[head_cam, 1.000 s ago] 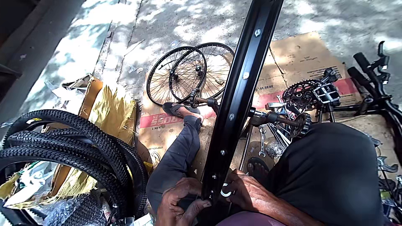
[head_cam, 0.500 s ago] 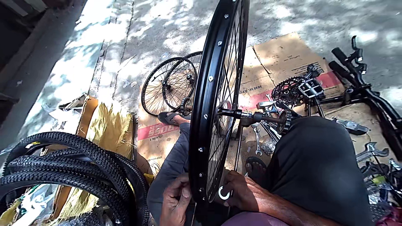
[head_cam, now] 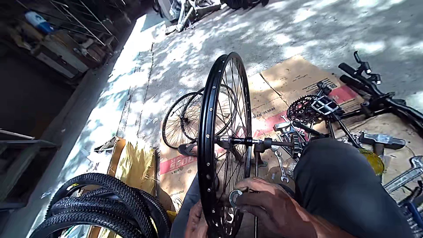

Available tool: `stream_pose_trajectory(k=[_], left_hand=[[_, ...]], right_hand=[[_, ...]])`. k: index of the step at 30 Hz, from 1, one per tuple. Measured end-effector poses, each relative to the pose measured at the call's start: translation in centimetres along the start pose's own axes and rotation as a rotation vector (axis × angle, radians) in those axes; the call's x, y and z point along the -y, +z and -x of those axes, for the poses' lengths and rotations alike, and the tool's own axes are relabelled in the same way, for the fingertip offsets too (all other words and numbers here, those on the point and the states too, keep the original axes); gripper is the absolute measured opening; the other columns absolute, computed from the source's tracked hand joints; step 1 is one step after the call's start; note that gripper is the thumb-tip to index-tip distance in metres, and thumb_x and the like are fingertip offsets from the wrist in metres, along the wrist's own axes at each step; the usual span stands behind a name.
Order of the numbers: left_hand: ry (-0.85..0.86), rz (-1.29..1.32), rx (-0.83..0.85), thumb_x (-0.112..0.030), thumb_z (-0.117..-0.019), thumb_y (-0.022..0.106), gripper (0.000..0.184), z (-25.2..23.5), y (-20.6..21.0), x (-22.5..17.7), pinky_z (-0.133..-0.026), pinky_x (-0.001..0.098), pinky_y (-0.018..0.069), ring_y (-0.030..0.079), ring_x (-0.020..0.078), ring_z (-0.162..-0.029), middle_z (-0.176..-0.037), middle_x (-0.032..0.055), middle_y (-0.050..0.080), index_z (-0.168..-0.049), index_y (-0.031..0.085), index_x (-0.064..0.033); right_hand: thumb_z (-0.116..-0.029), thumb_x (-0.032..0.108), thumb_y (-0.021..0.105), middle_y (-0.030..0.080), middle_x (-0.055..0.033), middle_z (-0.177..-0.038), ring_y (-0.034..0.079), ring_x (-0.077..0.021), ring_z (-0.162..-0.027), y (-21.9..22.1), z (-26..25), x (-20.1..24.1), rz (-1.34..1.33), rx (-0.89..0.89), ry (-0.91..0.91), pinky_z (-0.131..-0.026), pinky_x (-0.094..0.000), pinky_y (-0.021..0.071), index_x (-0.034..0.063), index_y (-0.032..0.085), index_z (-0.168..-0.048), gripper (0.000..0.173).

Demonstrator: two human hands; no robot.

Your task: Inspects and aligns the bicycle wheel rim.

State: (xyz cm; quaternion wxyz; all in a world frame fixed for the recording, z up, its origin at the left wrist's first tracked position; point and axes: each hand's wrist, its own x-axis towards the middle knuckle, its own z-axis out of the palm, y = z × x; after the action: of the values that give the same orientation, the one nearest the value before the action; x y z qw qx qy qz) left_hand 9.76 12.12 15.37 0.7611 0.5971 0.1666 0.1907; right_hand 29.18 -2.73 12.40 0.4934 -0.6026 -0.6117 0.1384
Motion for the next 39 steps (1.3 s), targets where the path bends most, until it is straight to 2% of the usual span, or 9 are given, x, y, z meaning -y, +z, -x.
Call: stream_pose_trajectory(k=[5,12,18,23,26,29,32,35,39], left_hand=[[0.097,-0.020,-0.001,-0.062,-0.0976,0.050,0.066,-1.0,1.3,-2.4,-0.090,0.0426,0.0587,0.067,0.0253,-0.111,-0.134,0.0129,0.063,-0.135,0.062,-0.0090],[0.272,-0.137,-0.023,-0.058,-0.0996,0.049,0.069,-4.7,3.2,-4.1,-0.092,0.0349,0.0569,0.061,0.0195,-0.124,-0.145,0.0103,0.056,-0.143,0.052,-0.0047],[0.286,-0.115,-0.013,-0.056,-0.1030,0.047,0.081,-7.2,4.1,-6.1,-0.115,0.0498,0.0419,0.048,0.0266,-0.139,-0.153,0.0187,0.045,-0.152,0.032,0.0074],[0.226,-0.097,-0.003,-0.049,-0.1071,0.040,0.081,-8.6,5.0,-8.0,-0.118,0.0462,0.0390,0.041,0.0228,-0.144,-0.162,0.0183,0.030,-0.160,0.009,0.0039],[0.211,0.024,0.031,-0.052,-0.1054,0.039,0.080,-9.5,5.0,-8.1,-0.113,0.0434,0.0427,0.047,0.0220,-0.138,-0.158,0.0153,0.038,-0.162,0.013,-0.0015],[0.182,0.281,-0.005,-0.045,-0.1076,0.036,0.066,-10.0,5.1,-7.2,-0.105,0.0450,0.0500,0.060,0.0222,-0.122,-0.141,0.0137,0.055,-0.159,0.026,-0.0049],[0.150,0.370,-0.134,-0.032,-0.1108,0.026,0.047,-10.4,5.3,-5.7,-0.096,0.0401,0.0558,0.068,0.0194,-0.107,-0.117,0.0098,0.070,-0.139,0.049,-0.0025],[0.250,0.265,-0.168,-0.020,-0.1094,0.028,0.038,-10.8,5.4,-5.1,-0.089,0.0284,0.0572,0.070,0.0061,-0.095,-0.100,-0.0029,0.075,-0.122,0.062,-0.0072],[0.348,0.259,-0.066,-0.016,-0.1075,0.036,0.030,-12.0,6.1,-5.4,-0.087,0.0220,0.0556,0.068,-0.0007,-0.091,-0.098,-0.0094,0.074,-0.118,0.064,-0.0131]], right_hand=[[-0.1052,0.024,0.054,0.068,-0.0071,-0.116,0.066,-0.0168,-0.107,-1.2,-2.6,0.0,0.028,-0.094,-0.077,-0.090,-0.0322,0.0574,0.0210,0.073,-0.112,0.021],[-0.0938,0.052,0.069,0.064,-0.0046,-0.105,0.061,-0.0075,-0.080,-2.6,-5.4,1.5,-0.357,-0.091,0.201,-0.064,-0.0243,0.0535,0.0126,0.073,-0.103,0.041],[-0.1028,0.041,0.060,0.069,-0.0042,-0.129,0.066,-0.0120,-0.119,-2.9,-8.9,-0.1,-0.046,-0.382,-0.121,-0.098,-0.0306,0.0574,0.0138,0.074,-0.104,0.030],[-0.1068,0.029,0.052,0.073,-0.0071,-0.118,0.070,-0.0150,-0.111,-3.0,-11.4,0.6,0.145,-0.406,-0.157,-0.093,-0.0318,0.0592,0.0104,0.070,-0.110,0.026],[-0.1048,0.030,0.058,0.073,-0.0044,-0.107,0.072,-0.0114,-0.095,-3.5,-12.0,1.0,-0.072,-0.406,-0.149,-0.081,-0.0316,0.0621,0.0075,0.065,-0.115,0.026],[-0.0898,0.016,0.077,0.076,-0.0037,-0.105,0.075,-0.0130,-0.094,-3.9,-13.0,1.4,-0.285,-0.508,-0.149,-0.083,-0.0339,0.0659,0.0016,0.063,-0.120,0.037],[-0.0787,0.009,0.077,0.077,0.0017,-0.092,0.075,-0.0074,-0.084,-4.4,-14.0,1.9,-0.068,-0.618,-0.186,-0.078,-0.0284,0.0653,0.0065,0.071,-0.099,0.021],[-0.0761,0.015,0.072,0.069,0.0020,-0.075,0.065,-0.0116,-0.077,-3.9,-14.6,1.8,0.237,-0.745,-0.279,-0.086,-0.0337,0.0509,0.0135,0.068,-0.079,0.005],[-0.0693,0.011,0.077,0.063,0.0018,-0.076,0.061,-0.0077,-0.073,-3.8,-14.8,2.0,0.097,-0.753,-0.203,-0.068,-0.0236,0.0516,0.0118,0.063,-0.076,0.016]])
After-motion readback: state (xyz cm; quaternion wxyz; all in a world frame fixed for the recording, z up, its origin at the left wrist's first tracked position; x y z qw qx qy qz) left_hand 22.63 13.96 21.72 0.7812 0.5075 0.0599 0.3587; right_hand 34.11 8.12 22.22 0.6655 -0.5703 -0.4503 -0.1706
